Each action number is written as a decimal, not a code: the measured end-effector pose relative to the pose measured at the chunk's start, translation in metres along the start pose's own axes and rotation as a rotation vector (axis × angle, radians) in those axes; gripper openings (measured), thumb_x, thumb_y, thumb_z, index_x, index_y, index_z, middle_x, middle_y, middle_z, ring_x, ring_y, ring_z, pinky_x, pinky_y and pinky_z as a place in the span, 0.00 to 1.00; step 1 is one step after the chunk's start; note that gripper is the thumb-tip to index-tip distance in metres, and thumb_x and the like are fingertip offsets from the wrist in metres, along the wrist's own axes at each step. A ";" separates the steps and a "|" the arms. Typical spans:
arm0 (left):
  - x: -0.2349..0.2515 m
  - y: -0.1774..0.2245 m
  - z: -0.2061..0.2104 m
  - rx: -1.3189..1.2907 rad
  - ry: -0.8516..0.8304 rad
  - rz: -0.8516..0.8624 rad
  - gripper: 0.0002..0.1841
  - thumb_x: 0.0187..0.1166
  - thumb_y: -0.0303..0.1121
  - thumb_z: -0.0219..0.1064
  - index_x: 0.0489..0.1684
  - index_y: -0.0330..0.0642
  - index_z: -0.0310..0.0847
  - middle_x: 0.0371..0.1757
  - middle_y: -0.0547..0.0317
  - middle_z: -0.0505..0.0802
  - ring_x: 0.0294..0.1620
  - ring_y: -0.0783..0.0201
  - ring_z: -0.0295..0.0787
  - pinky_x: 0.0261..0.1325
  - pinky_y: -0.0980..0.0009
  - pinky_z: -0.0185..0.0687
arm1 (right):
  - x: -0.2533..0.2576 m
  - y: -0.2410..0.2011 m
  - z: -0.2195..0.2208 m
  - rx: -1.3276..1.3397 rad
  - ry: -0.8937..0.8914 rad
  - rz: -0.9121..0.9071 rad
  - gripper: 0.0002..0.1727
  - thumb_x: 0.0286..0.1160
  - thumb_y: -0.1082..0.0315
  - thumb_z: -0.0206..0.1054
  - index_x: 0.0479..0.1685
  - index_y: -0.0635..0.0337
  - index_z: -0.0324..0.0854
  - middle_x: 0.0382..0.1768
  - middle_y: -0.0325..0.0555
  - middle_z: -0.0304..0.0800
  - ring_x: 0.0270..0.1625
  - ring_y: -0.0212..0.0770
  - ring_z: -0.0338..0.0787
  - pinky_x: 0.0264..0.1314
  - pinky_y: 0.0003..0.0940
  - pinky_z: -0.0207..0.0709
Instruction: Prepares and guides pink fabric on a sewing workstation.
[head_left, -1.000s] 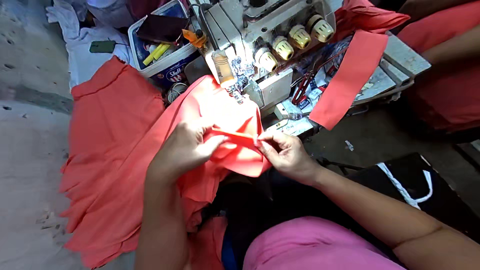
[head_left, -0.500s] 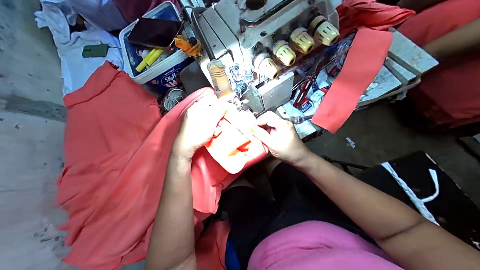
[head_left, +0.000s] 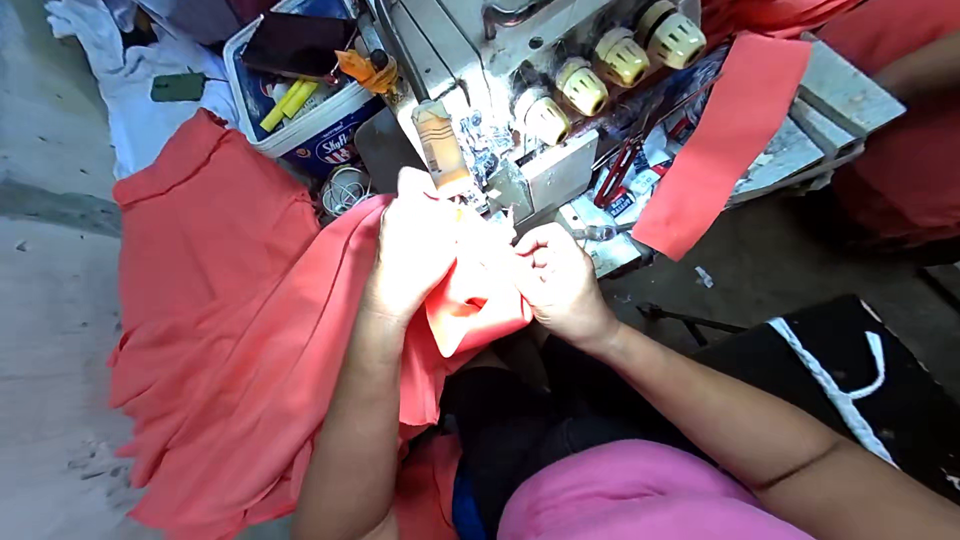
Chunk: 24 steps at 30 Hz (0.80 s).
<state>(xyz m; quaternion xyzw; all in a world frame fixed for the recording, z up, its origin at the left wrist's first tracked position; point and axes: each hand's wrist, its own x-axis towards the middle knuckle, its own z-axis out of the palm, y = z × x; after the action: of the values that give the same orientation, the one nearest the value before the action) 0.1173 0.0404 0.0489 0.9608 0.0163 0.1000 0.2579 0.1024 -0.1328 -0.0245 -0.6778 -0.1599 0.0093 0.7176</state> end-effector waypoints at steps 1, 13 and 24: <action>0.001 0.003 0.001 -0.030 0.012 -0.065 0.13 0.78 0.30 0.64 0.51 0.29 0.73 0.30 0.53 0.83 0.32 0.64 0.80 0.40 0.65 0.76 | 0.001 0.000 0.001 0.002 0.009 -0.019 0.10 0.70 0.79 0.69 0.46 0.62 0.75 0.20 0.29 0.77 0.19 0.15 0.74 0.25 0.11 0.73; 0.032 -0.006 0.020 -0.175 0.214 -0.148 0.25 0.72 0.25 0.63 0.68 0.27 0.62 0.39 0.57 0.85 0.43 0.75 0.83 0.51 0.75 0.79 | 0.024 0.003 0.003 -0.313 0.058 -0.243 0.13 0.72 0.78 0.66 0.54 0.70 0.88 0.33 0.46 0.93 0.30 0.22 0.86 0.38 0.14 0.80; 0.035 -0.020 0.014 -0.053 0.204 -0.077 0.19 0.81 0.29 0.64 0.65 0.26 0.69 0.45 0.47 0.90 0.47 0.66 0.88 0.55 0.68 0.81 | 0.035 -0.001 -0.006 -0.397 -0.036 -0.264 0.12 0.76 0.74 0.65 0.51 0.67 0.91 0.27 0.41 0.93 0.25 0.22 0.84 0.33 0.16 0.77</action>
<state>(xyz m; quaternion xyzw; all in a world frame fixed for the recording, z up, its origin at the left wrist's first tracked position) 0.1550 0.0534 0.0336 0.9371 0.0768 0.1878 0.2839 0.1372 -0.1311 -0.0158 -0.7786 -0.2586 -0.1043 0.5621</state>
